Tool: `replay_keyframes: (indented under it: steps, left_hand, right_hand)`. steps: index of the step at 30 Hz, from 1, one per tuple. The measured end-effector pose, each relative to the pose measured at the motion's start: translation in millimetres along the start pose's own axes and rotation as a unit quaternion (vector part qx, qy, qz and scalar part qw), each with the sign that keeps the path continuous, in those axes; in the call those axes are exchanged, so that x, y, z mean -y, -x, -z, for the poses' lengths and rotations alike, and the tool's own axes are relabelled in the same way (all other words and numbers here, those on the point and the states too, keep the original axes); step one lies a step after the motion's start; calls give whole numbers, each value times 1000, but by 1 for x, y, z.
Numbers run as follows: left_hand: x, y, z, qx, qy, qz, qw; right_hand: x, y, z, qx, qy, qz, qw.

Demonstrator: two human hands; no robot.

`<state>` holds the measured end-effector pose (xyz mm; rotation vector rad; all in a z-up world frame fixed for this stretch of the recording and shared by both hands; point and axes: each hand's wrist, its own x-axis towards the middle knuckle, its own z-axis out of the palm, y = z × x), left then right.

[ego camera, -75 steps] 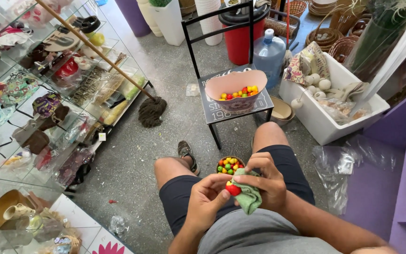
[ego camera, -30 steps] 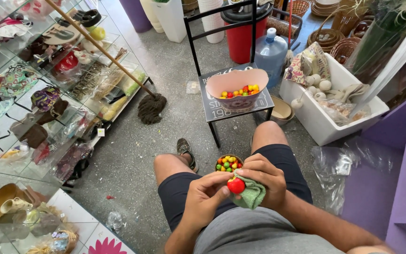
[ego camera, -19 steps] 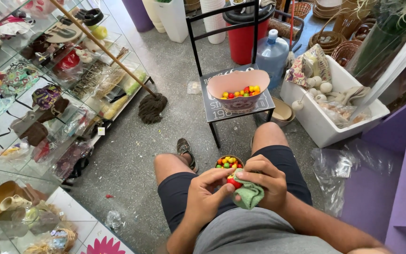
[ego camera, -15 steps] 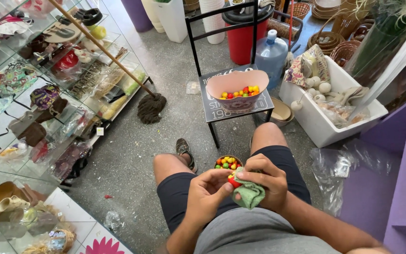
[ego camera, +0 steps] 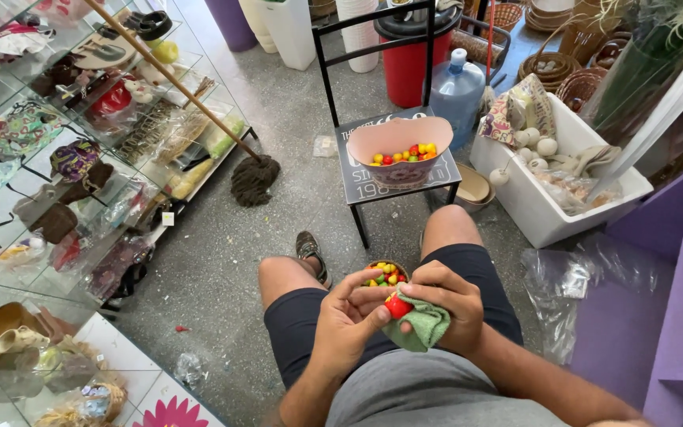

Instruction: The person sits on the floor and wipes small, colorful decorative fruits one by one with a green cloth. They pick each fruit from a small basket, wipe it, and place it into a larger pink bowl on a nearby stand.

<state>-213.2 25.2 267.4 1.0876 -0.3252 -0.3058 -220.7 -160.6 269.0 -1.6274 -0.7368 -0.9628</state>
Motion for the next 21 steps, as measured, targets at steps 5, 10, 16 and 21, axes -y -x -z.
replay_keyframes:
  steps: [5,10,16,21]
  left_hand:
    - [1,5,-6,-14,-109,-46,993]
    - [-3,10,-14,7,-99,-68,993]
    - [-1,7,-15,-23,-61,-12,998]
    - [5,3,-6,-73,-184,-99,975]
  right_hand:
    - [0,-2,4,-1,74,70,995]
    - [1,0,2,6,68,87,994]
    - [-1,-5,0,-9,55,25,998]
    - [2,0,-2,20,35,-8,999]
